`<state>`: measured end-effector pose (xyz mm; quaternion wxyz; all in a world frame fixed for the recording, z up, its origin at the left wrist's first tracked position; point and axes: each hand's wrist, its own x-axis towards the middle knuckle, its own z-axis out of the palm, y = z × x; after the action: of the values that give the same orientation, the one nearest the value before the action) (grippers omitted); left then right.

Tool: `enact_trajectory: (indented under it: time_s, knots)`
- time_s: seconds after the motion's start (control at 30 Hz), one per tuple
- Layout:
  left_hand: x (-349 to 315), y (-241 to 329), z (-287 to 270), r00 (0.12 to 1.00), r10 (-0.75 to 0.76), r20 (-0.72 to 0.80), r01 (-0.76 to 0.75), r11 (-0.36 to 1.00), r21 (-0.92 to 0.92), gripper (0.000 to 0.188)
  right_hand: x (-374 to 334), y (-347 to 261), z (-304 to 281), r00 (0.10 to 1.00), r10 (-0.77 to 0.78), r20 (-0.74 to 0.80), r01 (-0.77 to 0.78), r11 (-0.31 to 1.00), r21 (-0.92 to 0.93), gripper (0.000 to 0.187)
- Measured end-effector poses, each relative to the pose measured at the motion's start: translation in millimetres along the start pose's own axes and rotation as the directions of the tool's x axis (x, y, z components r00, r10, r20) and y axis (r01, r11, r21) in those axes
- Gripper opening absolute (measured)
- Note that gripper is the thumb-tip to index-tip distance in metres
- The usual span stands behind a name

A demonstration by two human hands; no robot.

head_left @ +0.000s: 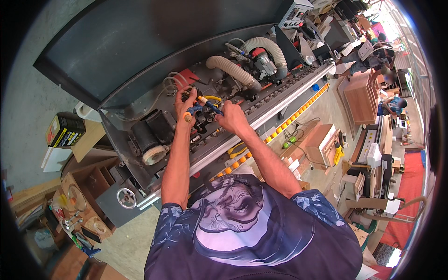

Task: The person assembles a braided pneumatic hose by inserting orange plastic connectors into the ends and attaching the hose to a machine's air manifold. The person uses pliers to secure the connections and adjusts the hose routing along the machine.

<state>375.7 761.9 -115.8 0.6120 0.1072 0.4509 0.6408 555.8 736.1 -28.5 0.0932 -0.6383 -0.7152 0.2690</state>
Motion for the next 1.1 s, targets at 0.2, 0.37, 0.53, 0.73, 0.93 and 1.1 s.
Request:
enact_trajectory:
  time_s: [0.2,0.37,0.53,0.73,0.93,1.1]
  knots:
    - [-1,4,-3,1.000,-0.006,0.001,0.006,1.000,-0.018,0.043,0,-17,-14,0.987,0.057,0.152,-0.037,0.990,-0.134,0.040]
    - [5,-5,-7,0.998,0.039,0.041,-0.039,0.999,0.010,0.044,6,-5,-1,0.984,0.055,0.168,-0.037,0.994,-0.105,0.040]
    - [6,-6,-8,0.999,0.043,0.029,-0.043,0.999,0.003,0.039,0,-12,-7,0.995,-0.092,0.047,0.097,0.989,-0.109,0.038]
    - [1,2,2,1.000,-0.004,0.005,0.004,1.000,-0.012,0.038,-10,-33,-20,0.995,-0.093,-0.037,0.083,0.974,-0.211,0.034]
    - [-4,4,1,1.000,-0.027,0.010,0.028,0.998,-0.048,0.044,-3,-39,-31,0.997,-0.039,0.067,0.058,0.950,-0.305,0.033]
    - [3,3,4,0.999,-0.042,-0.033,0.040,0.998,-0.048,0.044,-6,-28,-22,0.992,-0.113,-0.058,0.091,0.950,-0.300,0.028]
